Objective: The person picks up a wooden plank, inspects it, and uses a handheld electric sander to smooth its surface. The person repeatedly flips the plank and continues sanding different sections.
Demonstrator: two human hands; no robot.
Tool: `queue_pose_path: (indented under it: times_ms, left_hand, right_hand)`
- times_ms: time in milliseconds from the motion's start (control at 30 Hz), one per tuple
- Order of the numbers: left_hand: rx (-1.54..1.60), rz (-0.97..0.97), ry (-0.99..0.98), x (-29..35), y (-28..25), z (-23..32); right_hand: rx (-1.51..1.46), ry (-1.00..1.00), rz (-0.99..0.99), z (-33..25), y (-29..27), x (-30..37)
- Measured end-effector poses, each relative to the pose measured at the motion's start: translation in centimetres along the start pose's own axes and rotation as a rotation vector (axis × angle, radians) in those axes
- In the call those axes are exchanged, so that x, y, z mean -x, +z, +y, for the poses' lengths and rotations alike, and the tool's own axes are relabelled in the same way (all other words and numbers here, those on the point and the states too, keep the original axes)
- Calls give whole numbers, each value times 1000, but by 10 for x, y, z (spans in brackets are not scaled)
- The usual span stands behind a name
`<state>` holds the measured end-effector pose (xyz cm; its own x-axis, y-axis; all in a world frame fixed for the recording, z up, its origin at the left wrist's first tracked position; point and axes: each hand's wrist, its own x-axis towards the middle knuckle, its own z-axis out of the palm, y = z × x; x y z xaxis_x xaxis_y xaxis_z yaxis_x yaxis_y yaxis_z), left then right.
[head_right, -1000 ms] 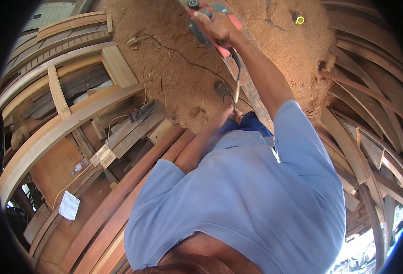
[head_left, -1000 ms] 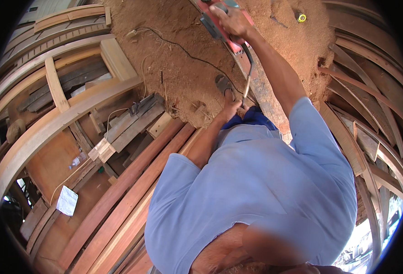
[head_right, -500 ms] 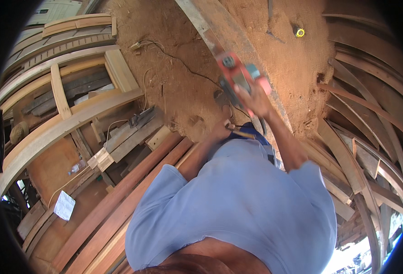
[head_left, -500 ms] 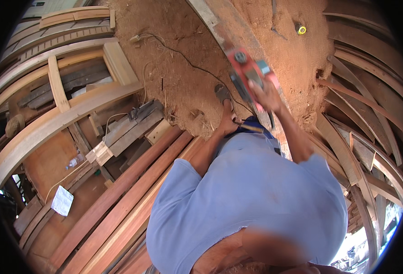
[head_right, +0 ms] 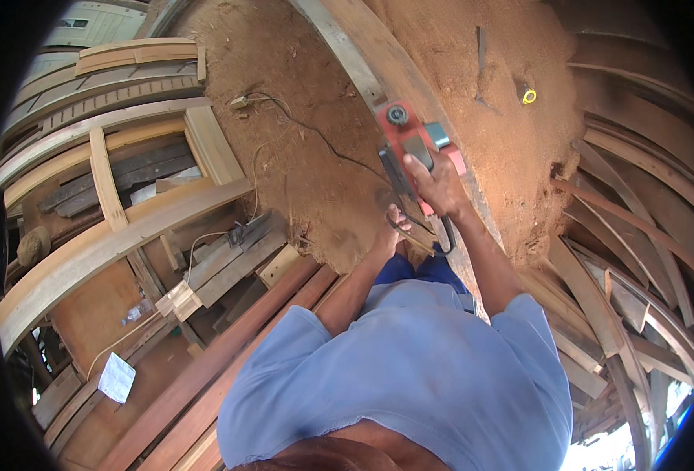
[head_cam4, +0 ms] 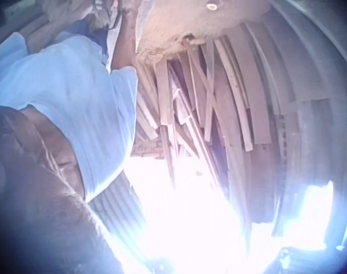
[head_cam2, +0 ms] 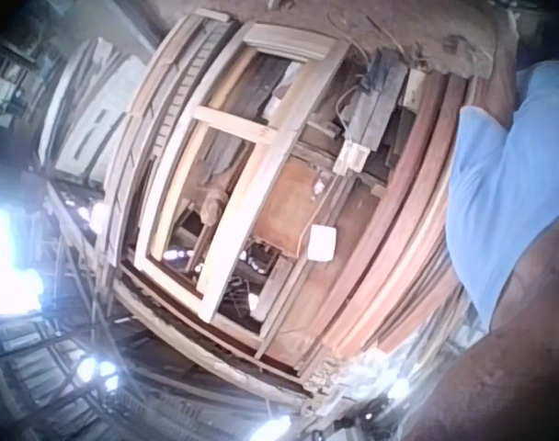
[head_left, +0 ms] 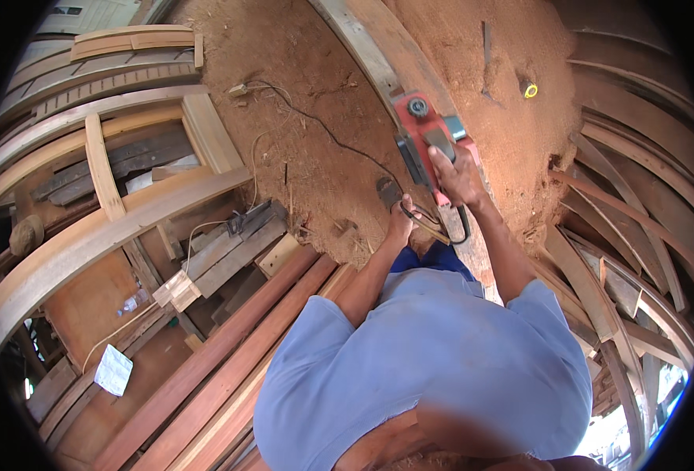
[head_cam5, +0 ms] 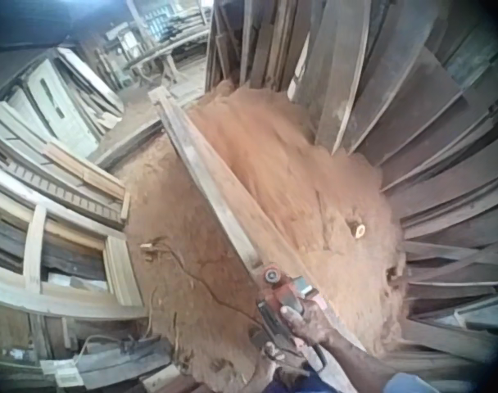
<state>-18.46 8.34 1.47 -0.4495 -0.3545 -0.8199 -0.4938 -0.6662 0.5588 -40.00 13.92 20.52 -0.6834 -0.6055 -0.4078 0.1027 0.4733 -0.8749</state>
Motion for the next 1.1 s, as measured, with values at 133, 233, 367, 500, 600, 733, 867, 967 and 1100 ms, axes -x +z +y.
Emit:
queue_pose_path:
  times_ms: [133,233,367,500,600,733,867,967,1100]
  left_hand:
    - [-62,-131,117,-29,2,20]
    - [-513,-138,281,13,46,82]
    - [-696,-202,376,5,54,60]
    - [-794,-228,321,16,54,84]
    - [-951,-199,329,38,58,119]
    - [-824,-154,223,27,57,103]
    - [-868,-119,293,14,54,87]
    - [-699,-199,219,11,52,80]
    - [-658,-219,280,-9,42,52]
  right_hand:
    - [43,-88,100,-44,13,-74]
    - [-4,-29,63,-62,15,-128]
    - [41,-9,81,-91,24,-188]
    - [73,-74,54,-114,24,-253]
    - [61,-196,84,-127,24,-308]
    - [-138,40,-77,-145,36,-336]
    - [47,-150,-122,-118,33,-342]
    - [17,-256,-26,-108,31,-306]
    - [191,-197,-4,-86,21,-241]
